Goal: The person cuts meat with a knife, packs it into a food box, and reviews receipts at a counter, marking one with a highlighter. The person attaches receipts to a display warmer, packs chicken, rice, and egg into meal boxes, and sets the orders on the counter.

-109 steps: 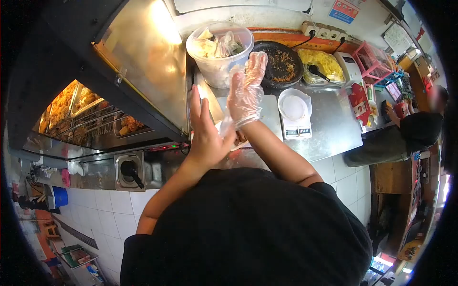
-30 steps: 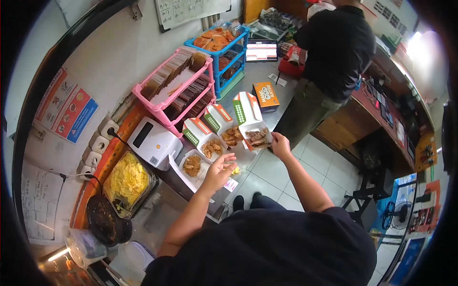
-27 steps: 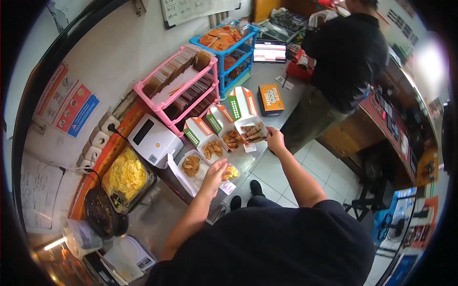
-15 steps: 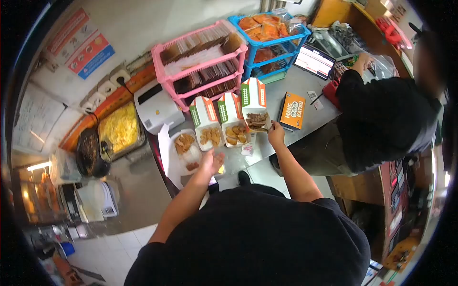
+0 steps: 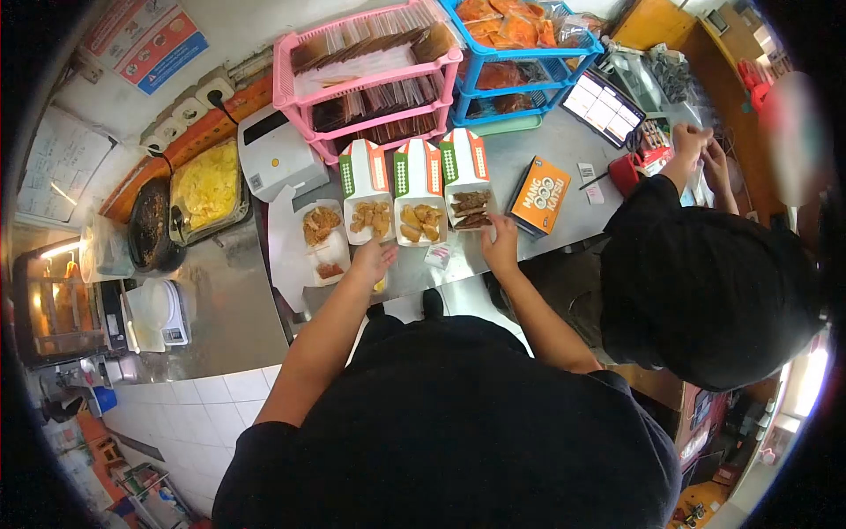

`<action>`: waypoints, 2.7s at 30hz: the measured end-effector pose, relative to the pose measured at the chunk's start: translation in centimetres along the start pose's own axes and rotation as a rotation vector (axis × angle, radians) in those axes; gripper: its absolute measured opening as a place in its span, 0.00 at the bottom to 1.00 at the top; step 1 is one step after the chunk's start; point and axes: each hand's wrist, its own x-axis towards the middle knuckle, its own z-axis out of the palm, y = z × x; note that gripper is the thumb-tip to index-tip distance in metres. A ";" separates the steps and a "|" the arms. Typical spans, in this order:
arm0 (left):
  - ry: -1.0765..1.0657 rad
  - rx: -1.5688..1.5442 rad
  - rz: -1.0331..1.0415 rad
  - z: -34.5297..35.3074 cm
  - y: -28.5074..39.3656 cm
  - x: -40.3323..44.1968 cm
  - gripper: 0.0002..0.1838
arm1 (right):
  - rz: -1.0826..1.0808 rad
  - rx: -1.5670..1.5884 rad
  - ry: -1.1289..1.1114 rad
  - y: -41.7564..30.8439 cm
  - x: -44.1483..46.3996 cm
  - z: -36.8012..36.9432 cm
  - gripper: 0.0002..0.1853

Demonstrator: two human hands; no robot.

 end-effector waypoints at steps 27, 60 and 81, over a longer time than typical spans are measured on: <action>0.179 0.117 0.073 4.3 -0.5 1.5 0.23 | -0.181 -0.298 -0.587 0.8 -2.2 0.0 0.22; -0.647 0.393 -0.530 -5.1 -11.6 7.9 0.32 | 0.376 0.100 -0.568 4.1 -22.9 -7.8 0.18; -0.378 0.981 -0.732 12.2 -42.5 -5.2 0.14 | 1.478 -0.037 0.035 16.1 -70.7 -24.7 0.25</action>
